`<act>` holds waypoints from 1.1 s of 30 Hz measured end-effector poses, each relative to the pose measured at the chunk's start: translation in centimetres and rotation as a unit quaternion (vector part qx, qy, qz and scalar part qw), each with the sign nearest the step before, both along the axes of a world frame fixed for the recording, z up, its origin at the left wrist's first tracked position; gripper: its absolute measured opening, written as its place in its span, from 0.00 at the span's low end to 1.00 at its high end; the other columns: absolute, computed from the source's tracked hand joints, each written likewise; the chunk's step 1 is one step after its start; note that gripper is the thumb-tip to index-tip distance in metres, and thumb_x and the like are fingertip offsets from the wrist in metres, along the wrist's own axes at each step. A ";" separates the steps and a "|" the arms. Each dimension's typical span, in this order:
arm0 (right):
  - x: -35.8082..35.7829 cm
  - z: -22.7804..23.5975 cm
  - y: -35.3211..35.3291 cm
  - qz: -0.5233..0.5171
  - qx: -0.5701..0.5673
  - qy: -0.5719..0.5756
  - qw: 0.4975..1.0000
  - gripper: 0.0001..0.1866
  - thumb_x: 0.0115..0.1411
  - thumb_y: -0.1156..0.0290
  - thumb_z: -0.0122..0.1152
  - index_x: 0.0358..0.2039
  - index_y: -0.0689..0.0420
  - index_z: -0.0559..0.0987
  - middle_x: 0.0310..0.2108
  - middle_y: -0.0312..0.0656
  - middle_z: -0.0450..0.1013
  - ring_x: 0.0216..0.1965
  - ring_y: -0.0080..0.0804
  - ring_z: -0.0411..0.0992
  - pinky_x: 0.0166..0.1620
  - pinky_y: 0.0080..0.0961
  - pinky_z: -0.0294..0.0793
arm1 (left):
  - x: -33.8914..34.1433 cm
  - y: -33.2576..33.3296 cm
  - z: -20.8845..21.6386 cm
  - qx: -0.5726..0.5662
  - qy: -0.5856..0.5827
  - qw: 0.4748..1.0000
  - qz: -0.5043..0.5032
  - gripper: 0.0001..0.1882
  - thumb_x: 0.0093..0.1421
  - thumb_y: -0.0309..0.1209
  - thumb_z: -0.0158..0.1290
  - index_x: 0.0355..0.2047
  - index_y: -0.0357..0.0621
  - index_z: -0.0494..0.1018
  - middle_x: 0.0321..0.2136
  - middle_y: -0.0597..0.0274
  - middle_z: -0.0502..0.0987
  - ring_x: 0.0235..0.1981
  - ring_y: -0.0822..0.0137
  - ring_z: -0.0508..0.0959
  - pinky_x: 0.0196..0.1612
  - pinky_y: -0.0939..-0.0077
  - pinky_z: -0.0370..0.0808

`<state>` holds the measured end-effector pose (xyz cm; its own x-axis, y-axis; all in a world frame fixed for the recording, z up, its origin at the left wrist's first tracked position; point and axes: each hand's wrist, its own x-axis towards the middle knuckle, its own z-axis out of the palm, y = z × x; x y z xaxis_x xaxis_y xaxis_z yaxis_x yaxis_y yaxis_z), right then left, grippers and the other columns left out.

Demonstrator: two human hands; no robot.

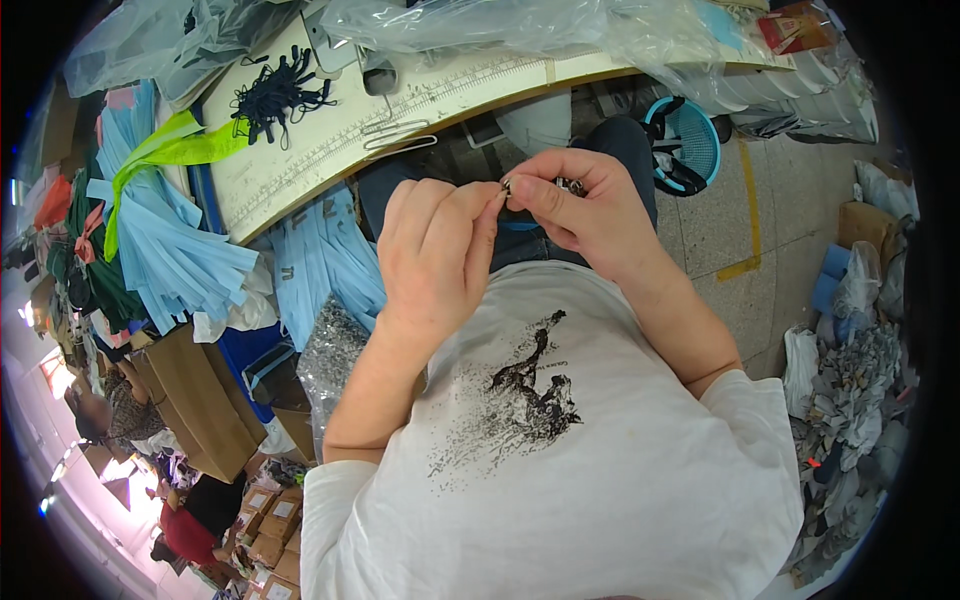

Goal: Manually attaching small metal rings to fabric straps at a workstation.

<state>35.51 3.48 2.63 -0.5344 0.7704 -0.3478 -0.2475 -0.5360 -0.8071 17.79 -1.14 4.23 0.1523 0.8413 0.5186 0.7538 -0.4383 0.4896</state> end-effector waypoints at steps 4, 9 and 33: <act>-0.4 0.1 -0.2 -0.007 -0.004 0.008 1.000 0.09 0.61 0.68 0.62 0.37 0.61 0.80 0.22 0.29 0.71 0.19 0.10 0.61 0.18 0.10 0.55 | 0.3 -0.1 0.0 -0.001 -0.006 1.000 0.006 0.06 0.53 0.19 0.58 0.33 0.39 0.74 0.22 0.60 0.70 0.23 0.61 0.68 0.27 0.70 0.64; -0.7 0.0 -0.4 -0.020 0.020 -0.017 0.999 0.10 0.62 0.68 0.61 0.38 0.62 0.80 0.22 0.29 0.70 0.19 0.11 0.61 0.18 0.10 0.55 | 0.3 0.1 -0.3 0.005 -0.002 1.000 -0.009 0.09 0.54 0.18 0.56 0.36 0.38 0.74 0.23 0.59 0.71 0.23 0.60 0.68 0.28 0.70 0.64; -0.6 -0.5 -0.2 -0.026 0.013 0.007 1.000 0.11 0.67 0.63 0.52 0.35 0.58 0.75 0.21 0.27 0.65 0.18 0.10 0.58 0.18 0.11 0.54 | 1.0 -0.7 -1.6 -0.121 -0.401 0.908 -0.025 0.14 0.46 0.14 0.60 0.35 0.37 0.75 0.36 0.57 0.78 0.28 0.73 0.76 0.31 0.82 0.73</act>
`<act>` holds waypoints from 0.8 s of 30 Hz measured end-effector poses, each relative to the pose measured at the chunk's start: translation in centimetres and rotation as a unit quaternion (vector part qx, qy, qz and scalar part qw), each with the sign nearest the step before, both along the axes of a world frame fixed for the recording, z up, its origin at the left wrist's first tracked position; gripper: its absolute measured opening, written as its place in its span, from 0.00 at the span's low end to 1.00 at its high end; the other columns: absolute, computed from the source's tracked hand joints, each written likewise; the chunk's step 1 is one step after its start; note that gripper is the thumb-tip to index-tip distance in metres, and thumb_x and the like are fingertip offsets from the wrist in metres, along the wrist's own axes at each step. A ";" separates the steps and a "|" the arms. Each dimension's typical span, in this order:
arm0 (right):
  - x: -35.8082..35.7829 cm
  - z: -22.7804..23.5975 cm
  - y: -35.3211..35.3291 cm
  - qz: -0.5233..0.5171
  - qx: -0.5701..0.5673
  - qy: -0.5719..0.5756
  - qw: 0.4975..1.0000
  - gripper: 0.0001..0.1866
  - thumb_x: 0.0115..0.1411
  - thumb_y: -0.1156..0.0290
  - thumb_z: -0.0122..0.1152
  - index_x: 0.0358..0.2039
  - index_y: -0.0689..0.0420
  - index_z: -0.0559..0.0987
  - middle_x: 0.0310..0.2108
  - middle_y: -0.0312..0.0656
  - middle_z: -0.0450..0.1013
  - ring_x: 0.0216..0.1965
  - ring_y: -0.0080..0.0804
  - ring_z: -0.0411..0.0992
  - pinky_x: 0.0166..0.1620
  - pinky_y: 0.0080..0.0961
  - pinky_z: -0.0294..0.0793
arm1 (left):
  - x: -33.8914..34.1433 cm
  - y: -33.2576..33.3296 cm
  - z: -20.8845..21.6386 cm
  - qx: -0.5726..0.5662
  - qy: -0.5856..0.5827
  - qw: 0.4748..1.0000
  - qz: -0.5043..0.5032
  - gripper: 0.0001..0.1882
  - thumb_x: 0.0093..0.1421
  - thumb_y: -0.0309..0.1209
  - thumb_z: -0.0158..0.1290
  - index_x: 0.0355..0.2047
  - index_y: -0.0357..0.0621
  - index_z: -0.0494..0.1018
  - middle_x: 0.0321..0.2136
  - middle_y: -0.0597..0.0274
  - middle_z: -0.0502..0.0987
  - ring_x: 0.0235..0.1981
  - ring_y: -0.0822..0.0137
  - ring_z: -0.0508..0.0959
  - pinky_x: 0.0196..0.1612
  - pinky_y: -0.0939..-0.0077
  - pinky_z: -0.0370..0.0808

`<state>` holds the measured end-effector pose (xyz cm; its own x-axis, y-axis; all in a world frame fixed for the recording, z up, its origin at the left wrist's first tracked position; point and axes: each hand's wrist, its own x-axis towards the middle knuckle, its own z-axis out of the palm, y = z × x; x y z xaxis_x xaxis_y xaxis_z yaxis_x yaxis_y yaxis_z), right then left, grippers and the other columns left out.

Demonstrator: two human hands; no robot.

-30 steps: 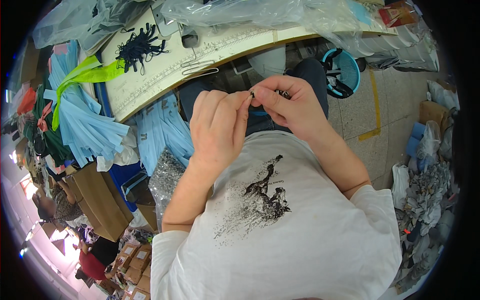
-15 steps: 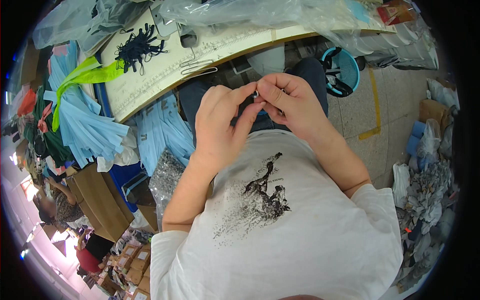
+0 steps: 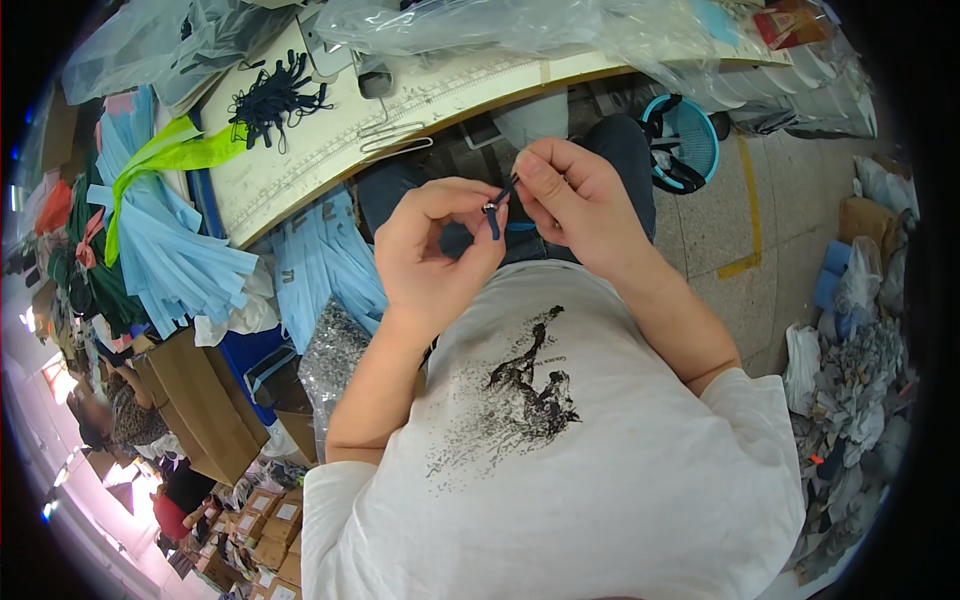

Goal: Manually attaching small metal rings to fabric straps at a workstation.

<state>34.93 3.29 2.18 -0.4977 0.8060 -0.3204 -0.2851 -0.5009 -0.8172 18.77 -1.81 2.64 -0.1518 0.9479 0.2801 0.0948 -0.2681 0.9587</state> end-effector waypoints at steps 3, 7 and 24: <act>0.0 0.0 0.0 0.001 0.000 0.001 1.000 0.11 0.68 0.64 0.52 0.35 0.58 0.75 0.21 0.27 0.65 0.18 0.10 0.57 0.18 0.11 0.53 | -0.6 0.1 0.0 0.017 0.040 0.999 -0.030 0.16 0.45 0.14 0.60 0.37 0.34 0.76 0.35 0.57 0.78 0.28 0.73 0.76 0.31 0.82 0.73; 0.1 0.2 0.2 -0.006 0.016 -0.014 1.000 0.11 0.68 0.64 0.52 0.35 0.58 0.75 0.21 0.26 0.65 0.18 0.10 0.57 0.18 0.11 0.53 | -1.6 0.5 0.6 0.015 0.070 0.990 -0.120 0.18 0.46 0.14 0.61 0.40 0.34 0.76 0.33 0.58 0.78 0.28 0.73 0.76 0.32 0.82 0.73; 0.8 0.3 0.2 0.017 0.172 -0.062 0.983 0.06 0.60 0.72 0.62 0.34 0.61 0.79 0.28 0.31 0.74 0.31 0.13 0.68 0.34 0.13 0.67 | -1.0 -0.1 0.8 -0.195 -0.117 0.972 -0.056 0.10 0.54 0.16 0.60 0.38 0.35 0.78 0.27 0.66 0.75 0.26 0.79 0.73 0.30 0.88 0.68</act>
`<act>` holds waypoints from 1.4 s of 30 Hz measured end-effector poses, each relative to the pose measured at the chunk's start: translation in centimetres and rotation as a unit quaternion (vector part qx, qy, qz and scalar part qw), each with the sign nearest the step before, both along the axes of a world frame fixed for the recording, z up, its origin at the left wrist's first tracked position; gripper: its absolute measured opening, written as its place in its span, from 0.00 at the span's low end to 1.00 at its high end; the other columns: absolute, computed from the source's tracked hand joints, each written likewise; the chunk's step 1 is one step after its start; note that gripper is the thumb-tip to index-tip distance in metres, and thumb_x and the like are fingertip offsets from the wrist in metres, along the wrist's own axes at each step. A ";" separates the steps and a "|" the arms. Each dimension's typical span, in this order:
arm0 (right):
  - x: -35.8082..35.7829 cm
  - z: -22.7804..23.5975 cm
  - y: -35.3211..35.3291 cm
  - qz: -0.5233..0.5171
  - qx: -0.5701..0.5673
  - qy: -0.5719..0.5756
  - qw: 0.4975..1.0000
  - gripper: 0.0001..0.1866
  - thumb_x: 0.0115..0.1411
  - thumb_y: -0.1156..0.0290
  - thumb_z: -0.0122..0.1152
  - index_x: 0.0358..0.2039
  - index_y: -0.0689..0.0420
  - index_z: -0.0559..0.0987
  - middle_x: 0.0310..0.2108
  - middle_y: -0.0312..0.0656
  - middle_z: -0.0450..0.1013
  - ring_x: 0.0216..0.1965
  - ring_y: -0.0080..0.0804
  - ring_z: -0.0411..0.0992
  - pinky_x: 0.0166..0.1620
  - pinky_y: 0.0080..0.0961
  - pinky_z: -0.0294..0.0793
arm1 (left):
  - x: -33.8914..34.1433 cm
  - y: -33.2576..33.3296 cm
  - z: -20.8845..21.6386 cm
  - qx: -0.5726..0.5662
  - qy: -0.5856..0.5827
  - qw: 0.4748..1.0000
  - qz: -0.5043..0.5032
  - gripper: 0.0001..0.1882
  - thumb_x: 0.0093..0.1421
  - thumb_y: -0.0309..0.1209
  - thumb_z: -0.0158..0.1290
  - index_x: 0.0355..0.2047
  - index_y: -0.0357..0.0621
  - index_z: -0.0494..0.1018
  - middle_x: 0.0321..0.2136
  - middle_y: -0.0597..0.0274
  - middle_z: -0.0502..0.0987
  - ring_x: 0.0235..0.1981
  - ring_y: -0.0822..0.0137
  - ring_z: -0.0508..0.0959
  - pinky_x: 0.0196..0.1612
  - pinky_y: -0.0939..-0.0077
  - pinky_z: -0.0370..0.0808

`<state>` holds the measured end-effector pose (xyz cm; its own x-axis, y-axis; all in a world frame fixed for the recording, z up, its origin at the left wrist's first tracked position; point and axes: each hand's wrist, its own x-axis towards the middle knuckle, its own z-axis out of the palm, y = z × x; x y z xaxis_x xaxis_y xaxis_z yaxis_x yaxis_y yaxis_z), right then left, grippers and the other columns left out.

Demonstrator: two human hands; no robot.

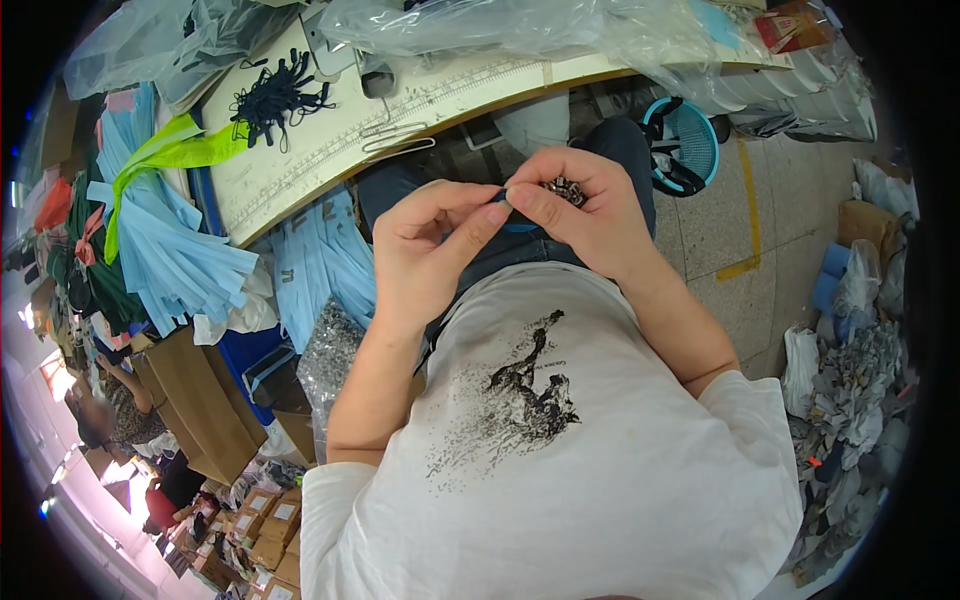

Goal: Manually attaching small metal rings to fabric straps at a workstation.

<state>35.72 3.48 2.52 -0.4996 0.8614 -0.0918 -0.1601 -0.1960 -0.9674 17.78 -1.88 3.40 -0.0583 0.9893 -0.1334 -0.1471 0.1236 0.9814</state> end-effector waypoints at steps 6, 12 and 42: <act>0.1 -0.2 0.1 -0.011 0.054 -0.023 0.998 0.07 0.60 0.72 0.62 0.34 0.62 0.79 0.29 0.32 0.75 0.32 0.14 0.69 0.36 0.14 0.69 | 0.0 0.0 0.1 0.035 0.098 0.994 0.007 0.08 0.53 0.17 0.60 0.35 0.37 0.79 0.27 0.66 0.77 0.26 0.81 0.74 0.30 0.89 0.68; -0.2 0.3 0.3 0.015 0.005 -0.026 1.000 0.08 0.60 0.71 0.62 0.35 0.62 0.79 0.31 0.34 0.76 0.33 0.18 0.71 0.37 0.16 0.70 | 0.2 -0.1 -0.2 0.041 0.127 0.991 0.032 0.08 0.53 0.18 0.61 0.34 0.36 0.79 0.27 0.65 0.77 0.26 0.81 0.74 0.30 0.88 0.69; -0.2 0.0 -0.1 -0.012 -0.092 0.053 0.994 0.09 0.63 0.69 0.59 0.38 0.61 0.80 0.22 0.27 0.70 0.18 0.08 0.57 0.18 0.11 0.52 | 0.6 0.7 -0.1 0.084 0.110 0.990 -0.002 0.14 0.53 0.19 0.62 0.41 0.35 0.75 0.31 0.63 0.79 0.28 0.80 0.74 0.31 0.87 0.72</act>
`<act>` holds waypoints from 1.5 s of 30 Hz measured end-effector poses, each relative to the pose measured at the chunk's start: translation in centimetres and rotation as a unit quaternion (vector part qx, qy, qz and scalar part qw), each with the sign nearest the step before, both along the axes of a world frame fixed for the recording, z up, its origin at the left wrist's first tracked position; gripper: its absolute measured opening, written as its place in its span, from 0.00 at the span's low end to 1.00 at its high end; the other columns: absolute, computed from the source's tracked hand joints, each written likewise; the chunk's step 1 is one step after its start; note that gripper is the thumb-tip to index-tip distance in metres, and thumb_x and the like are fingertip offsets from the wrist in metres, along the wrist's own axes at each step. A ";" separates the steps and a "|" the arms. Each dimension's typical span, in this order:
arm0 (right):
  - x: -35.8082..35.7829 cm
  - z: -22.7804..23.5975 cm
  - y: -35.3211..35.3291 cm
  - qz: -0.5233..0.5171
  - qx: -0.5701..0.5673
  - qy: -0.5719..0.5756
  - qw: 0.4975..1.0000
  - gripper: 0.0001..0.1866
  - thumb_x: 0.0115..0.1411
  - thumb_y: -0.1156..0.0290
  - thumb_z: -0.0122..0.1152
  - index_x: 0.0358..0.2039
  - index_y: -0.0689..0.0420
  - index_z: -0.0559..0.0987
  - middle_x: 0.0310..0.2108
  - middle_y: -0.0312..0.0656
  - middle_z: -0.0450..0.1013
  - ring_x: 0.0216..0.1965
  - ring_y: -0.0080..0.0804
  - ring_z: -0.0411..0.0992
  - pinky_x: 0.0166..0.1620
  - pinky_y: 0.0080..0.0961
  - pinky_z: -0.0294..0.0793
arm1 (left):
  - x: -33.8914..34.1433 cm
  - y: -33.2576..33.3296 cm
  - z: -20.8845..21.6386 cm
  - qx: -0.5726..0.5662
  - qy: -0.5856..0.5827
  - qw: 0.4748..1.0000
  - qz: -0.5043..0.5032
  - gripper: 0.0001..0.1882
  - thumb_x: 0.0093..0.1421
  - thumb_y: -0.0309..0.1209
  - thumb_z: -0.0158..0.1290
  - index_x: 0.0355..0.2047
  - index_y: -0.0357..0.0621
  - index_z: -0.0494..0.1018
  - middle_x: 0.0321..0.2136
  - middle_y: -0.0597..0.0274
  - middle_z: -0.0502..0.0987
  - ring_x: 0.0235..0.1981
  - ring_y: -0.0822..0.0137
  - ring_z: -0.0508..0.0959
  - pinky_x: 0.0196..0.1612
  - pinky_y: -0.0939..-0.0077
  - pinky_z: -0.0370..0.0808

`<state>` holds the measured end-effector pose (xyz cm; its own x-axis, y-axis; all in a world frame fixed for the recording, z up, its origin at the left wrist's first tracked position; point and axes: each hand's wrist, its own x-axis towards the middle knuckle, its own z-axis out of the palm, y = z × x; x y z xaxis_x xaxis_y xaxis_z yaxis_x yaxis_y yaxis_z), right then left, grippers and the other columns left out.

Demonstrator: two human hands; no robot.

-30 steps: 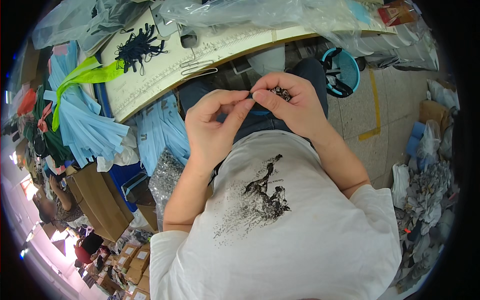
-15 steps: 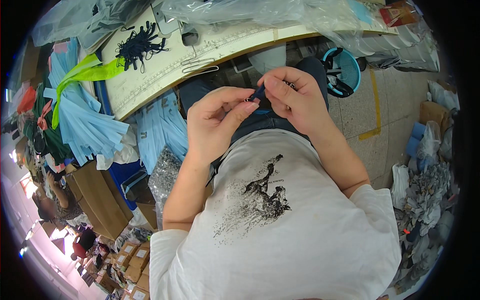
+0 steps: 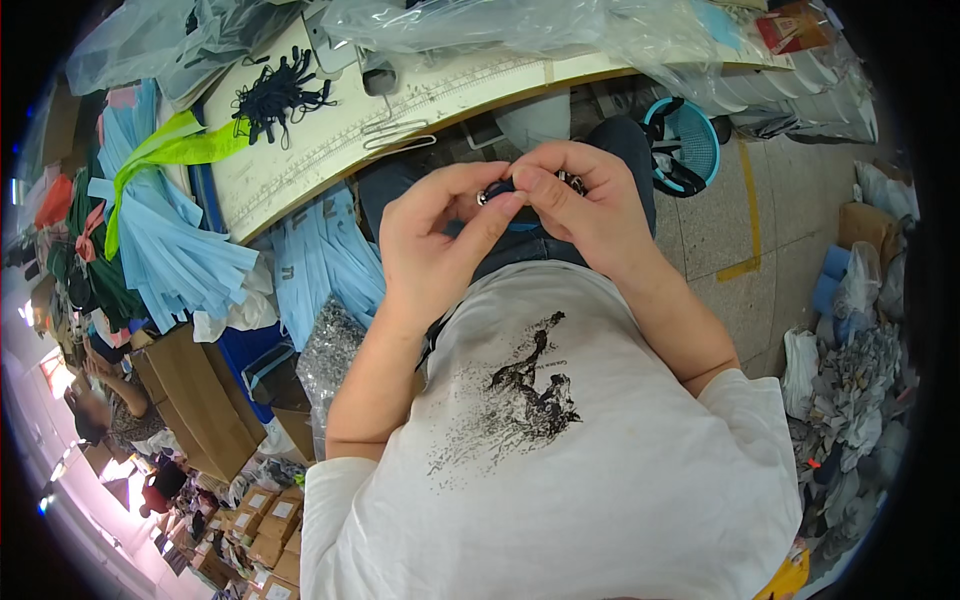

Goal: Manually attaching small metal rings to fabric straps at a workstation.

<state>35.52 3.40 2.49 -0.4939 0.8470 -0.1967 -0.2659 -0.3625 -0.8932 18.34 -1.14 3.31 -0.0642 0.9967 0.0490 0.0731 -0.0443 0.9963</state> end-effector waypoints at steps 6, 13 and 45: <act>-0.1 -0.1 0.4 -0.045 -0.081 0.030 0.995 0.10 0.65 0.66 0.55 0.38 0.61 0.77 0.20 0.29 0.65 0.16 0.11 0.55 0.17 0.10 0.51 | -0.4 -0.4 0.0 -0.014 -0.039 0.999 -0.017 0.10 0.55 0.16 0.59 0.38 0.34 0.75 0.28 0.61 0.80 0.27 0.77 0.77 0.29 0.87 0.73; -0.3 0.0 0.3 -0.021 -0.070 0.034 0.997 0.10 0.66 0.66 0.55 0.38 0.61 0.76 0.20 0.28 0.64 0.17 0.11 0.55 0.17 0.10 0.51 | -0.2 -0.3 -0.2 0.029 -0.136 0.988 -0.061 0.10 0.57 0.16 0.57 0.39 0.34 0.71 0.34 0.58 0.79 0.33 0.75 0.78 0.34 0.86 0.74; 0.2 0.7 0.6 -0.052 -0.039 0.009 0.998 0.10 0.65 0.66 0.57 0.39 0.61 0.77 0.20 0.27 0.65 0.17 0.10 0.57 0.18 0.12 0.53 | -0.3 -0.3 -0.2 0.032 0.039 0.998 0.025 0.13 0.53 0.14 0.58 0.40 0.32 0.76 0.33 0.59 0.79 0.32 0.74 0.79 0.36 0.84 0.76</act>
<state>35.74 4.04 3.21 -0.4087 0.8759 -0.2563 -0.3218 -0.4011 -0.8576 18.05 -1.42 3.12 -0.1075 0.9869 0.1203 0.1542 -0.1030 0.9827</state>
